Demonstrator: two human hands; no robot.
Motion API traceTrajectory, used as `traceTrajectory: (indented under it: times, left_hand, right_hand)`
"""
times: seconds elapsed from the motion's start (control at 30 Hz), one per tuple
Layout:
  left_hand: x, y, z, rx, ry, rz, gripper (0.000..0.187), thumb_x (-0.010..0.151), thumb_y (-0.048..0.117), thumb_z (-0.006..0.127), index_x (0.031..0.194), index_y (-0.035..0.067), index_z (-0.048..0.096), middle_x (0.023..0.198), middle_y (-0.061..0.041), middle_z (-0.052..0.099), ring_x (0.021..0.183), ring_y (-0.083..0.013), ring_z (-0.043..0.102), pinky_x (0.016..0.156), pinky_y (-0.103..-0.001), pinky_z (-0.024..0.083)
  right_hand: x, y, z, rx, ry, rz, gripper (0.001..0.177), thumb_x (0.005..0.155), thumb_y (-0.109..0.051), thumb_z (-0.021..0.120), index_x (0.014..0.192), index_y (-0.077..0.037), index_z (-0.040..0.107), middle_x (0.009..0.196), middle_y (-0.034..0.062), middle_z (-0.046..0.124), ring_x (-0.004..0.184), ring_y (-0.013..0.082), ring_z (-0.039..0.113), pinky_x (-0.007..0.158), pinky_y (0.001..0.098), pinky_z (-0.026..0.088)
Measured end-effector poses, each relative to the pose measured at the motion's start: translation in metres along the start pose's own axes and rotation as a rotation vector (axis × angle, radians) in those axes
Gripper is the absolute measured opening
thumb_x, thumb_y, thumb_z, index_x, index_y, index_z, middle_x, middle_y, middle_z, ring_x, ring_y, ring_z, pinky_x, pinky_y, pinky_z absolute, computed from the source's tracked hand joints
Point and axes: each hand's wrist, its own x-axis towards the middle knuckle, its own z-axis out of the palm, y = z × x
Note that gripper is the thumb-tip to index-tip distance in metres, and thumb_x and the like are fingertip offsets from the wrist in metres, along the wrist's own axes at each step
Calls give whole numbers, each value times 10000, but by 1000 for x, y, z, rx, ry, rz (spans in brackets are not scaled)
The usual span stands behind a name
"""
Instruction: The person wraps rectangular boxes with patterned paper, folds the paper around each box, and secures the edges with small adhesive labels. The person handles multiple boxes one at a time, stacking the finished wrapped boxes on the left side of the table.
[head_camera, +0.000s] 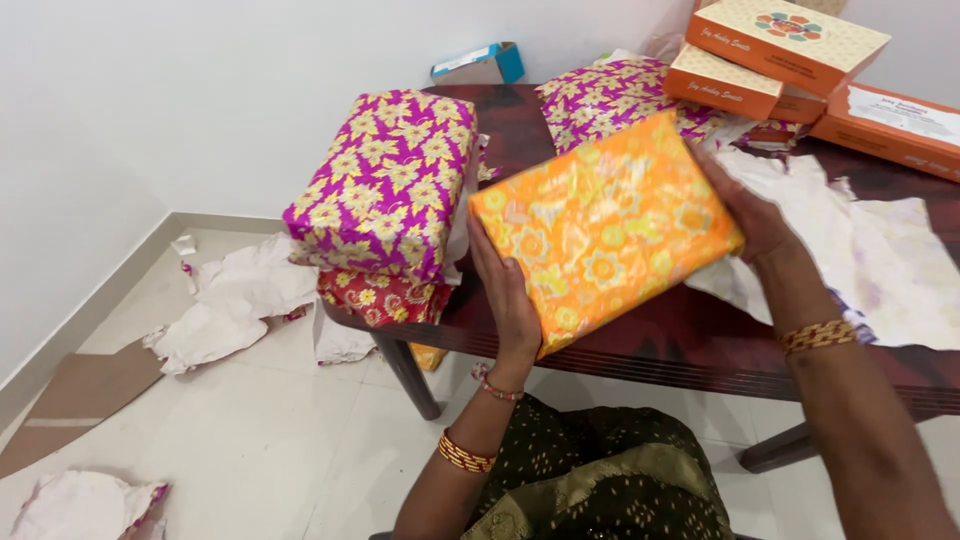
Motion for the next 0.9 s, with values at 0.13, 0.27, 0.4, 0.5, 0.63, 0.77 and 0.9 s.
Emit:
traceTrajectory:
  times: [0.13,0.27,0.4,0.5,0.63,0.77,0.9]
  left_hand:
    - [28,37,-9,22,81,53,706,1142,409,302,1675,8,69,1768,-204,75,1654,-351,61,1329,-477,86]
    - [61,48,-28,17,169,30,711,1112,360,357,1669,0,101,1758,-208,84,1642,-359,85,1315,-479,116]
    - [94,49,-64,22,215,63,680,1130,328,344,1669,2,89,1755,-207,74,1645,-351,74,1321,-481,125]
    - [113,46,-92,98,279,82,646,1156,329,306,1671,4,91,1766,-203,69,1658,-343,54,1339,-482,109]
    - [131,41,-118,117,378,115,647,1159,351,273,1674,1,95,1769,-198,58,1662,-337,59,1348,-479,108]
    - [124,31,-129,261,387,91,674,1160,346,262,1656,-30,3,1756,-239,-21,1645,-371,-17,1318,-493,75]
    - [103,29,-137,656,263,173,768,1127,334,424,1642,-86,41,1712,-337,33,1591,-495,77,1294,-562,108]
  right_hand:
    - [54,-47,24,-70,-174,-32,1097,914,-592,628,1690,-37,86,1771,143,106,1609,242,166,1269,387,198]
    - [107,-63,39,-213,-191,27,1081,914,-578,633,1692,-27,121,1777,131,132,1617,228,182,1272,370,220]
    - [164,-58,59,11,-315,21,1079,917,-506,706,1697,-21,140,1765,143,191,1594,231,252,1272,380,277]
    - [216,-45,76,64,-342,10,1043,942,-432,727,1698,-12,145,1774,126,210,1608,215,290,1293,365,305]
    - [288,-20,99,46,-454,57,1003,921,-339,726,1690,-31,161,1734,137,276,1537,220,379,1225,366,384]
    - [344,13,115,-45,-501,159,925,898,-223,700,1676,-66,225,1676,129,370,1423,212,477,1131,354,448]
    - [386,41,123,38,-555,325,834,912,-150,671,1654,-88,296,1569,155,475,1295,230,557,1023,373,506]
